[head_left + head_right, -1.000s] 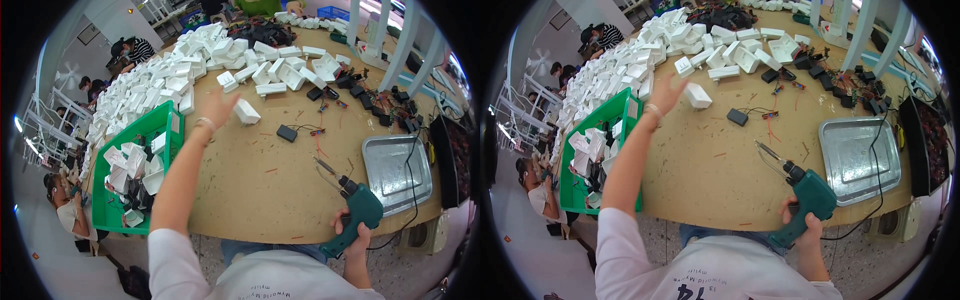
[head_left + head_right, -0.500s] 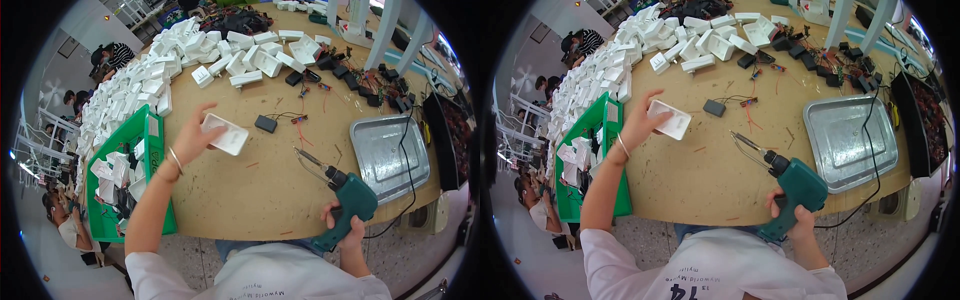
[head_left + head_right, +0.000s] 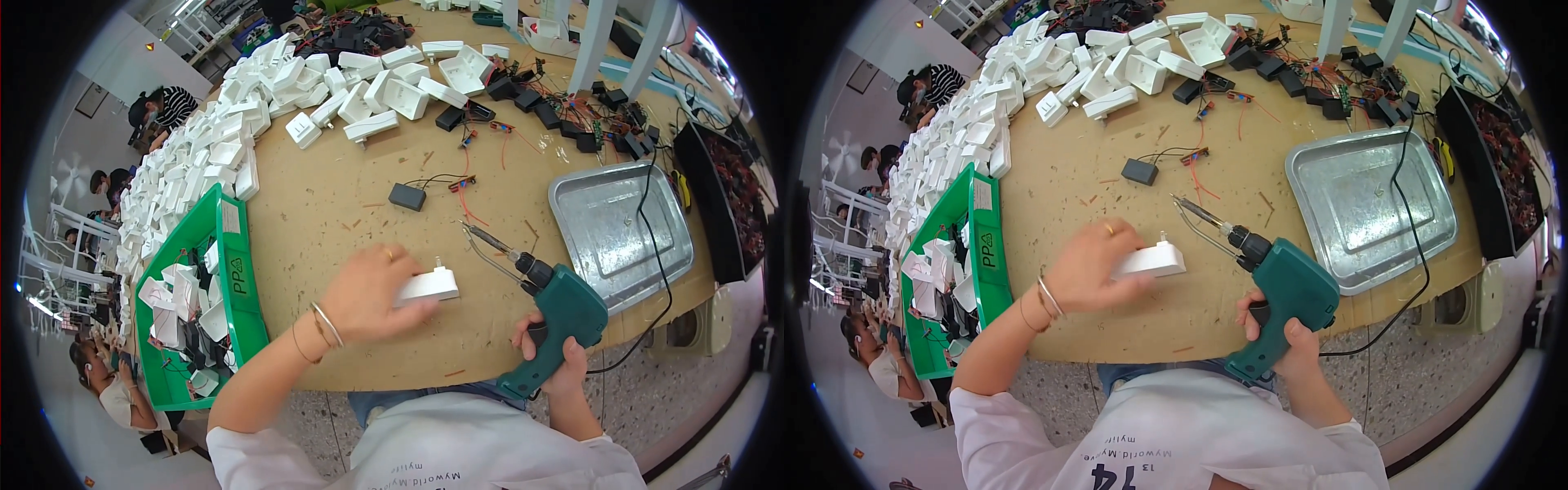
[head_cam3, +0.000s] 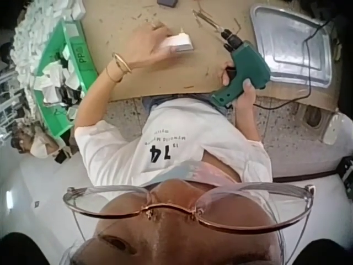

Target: Soldering wires to electronic components within plastic housings at a factory workstation.

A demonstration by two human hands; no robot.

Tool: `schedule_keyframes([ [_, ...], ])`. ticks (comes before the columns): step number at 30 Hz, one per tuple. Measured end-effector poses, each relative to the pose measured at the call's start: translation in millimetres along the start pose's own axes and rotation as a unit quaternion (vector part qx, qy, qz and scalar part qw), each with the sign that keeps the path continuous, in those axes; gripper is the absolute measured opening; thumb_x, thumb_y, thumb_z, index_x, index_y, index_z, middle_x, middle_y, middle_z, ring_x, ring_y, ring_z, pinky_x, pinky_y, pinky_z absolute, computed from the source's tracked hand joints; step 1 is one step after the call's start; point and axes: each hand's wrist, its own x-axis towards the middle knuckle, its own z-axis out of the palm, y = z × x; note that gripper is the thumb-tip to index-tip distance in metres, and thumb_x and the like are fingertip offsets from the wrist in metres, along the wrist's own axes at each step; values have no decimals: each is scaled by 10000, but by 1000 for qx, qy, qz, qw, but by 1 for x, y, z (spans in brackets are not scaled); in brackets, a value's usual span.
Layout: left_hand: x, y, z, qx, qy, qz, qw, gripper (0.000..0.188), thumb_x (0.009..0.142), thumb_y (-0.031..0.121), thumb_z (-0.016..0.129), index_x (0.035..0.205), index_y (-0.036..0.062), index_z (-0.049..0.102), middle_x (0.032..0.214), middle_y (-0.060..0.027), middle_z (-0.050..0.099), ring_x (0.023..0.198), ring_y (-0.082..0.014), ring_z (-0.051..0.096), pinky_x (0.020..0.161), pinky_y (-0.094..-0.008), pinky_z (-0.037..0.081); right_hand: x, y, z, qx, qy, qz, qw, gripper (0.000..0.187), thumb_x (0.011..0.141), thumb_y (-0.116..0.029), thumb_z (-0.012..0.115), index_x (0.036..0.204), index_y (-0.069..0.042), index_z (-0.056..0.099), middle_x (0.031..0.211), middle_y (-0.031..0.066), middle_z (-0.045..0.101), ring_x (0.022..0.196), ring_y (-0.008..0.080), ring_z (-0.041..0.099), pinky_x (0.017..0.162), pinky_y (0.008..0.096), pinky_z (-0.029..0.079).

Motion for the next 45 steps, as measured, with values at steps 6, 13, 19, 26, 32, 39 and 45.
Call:
schedule_keyframes([
  [6, 93, -37, 13, 63, 216, 67, 972, 188, 784, 153, 620, 965, 111, 650, 1058, -92, 565, 996, -297, 526, 878, -385, 426, 0, 4, -1, 45, 43, -85, 994, 610, 841, -517, 489, 1122, 25, 497, 968, 143, 552, 653, 145, 501, 723, 347, 416],
  [13, 122, -74, 28, 74, 145, 174, 971, 173, 808, 131, 615, 979, 109, 627, 1126, -65, 581, 1075, -256, 515, 940, -356, 407, 0, 5, 3, 74, 58, -83, 992, 577, 864, -493, 478, 1132, 17, 496, 1013, 152, 541, 660, 142, 492, 729, 358, 411],
  [19, 63, -67, -21, -452, 407, 23, 793, 133, 944, 112, 499, 966, -11, 545, 940, -87, 641, 857, -104, 576, 749, -251, 462, 2, 3, 2, 61, 56, -70, 994, 576, 866, -485, 478, 1132, 25, 497, 1010, 153, 540, 662, 140, 482, 721, 352, 415],
  [26, -47, -18, -23, -352, 301, -222, 858, 157, 921, 86, 530, 988, -27, 615, 782, -49, 635, 690, -80, 554, 631, -209, 449, 5, 4, 2, 46, 56, -71, 995, 566, 871, -471, 481, 1127, 34, 499, 1008, 148, 542, 665, 142, 481, 718, 348, 412],
  [32, -35, -8, 16, -312, 211, -362, 853, 171, 878, 106, 591, 856, -64, 599, 835, -124, 642, 742, -131, 607, 614, -230, 469, 5, 6, 7, 29, 56, -80, 995, 552, 878, -453, 481, 1136, 35, 499, 1023, 147, 548, 670, 143, 482, 724, 344, 405],
  [39, -12, 0, 68, -277, 269, -184, 904, 132, 872, 85, 564, 846, -31, 508, 1186, -223, 501, 1028, -395, 501, 896, -407, 409, 2, 6, 10, 19, 72, -84, 994, 538, 879, -437, 485, 1137, 35, 501, 1027, 147, 554, 679, 145, 489, 728, 340, 403],
  [45, -27, 30, 86, -25, 296, -69, 952, 178, 751, 45, 674, 775, 9, 501, 1286, -158, 450, 1165, -373, 412, 915, -459, 385, -20, 6, 6, -30, 38, -81, 995, 592, 839, -478, 520, 1130, 37, 499, 1017, 171, 552, 668, 159, 508, 751, 361, 406],
])
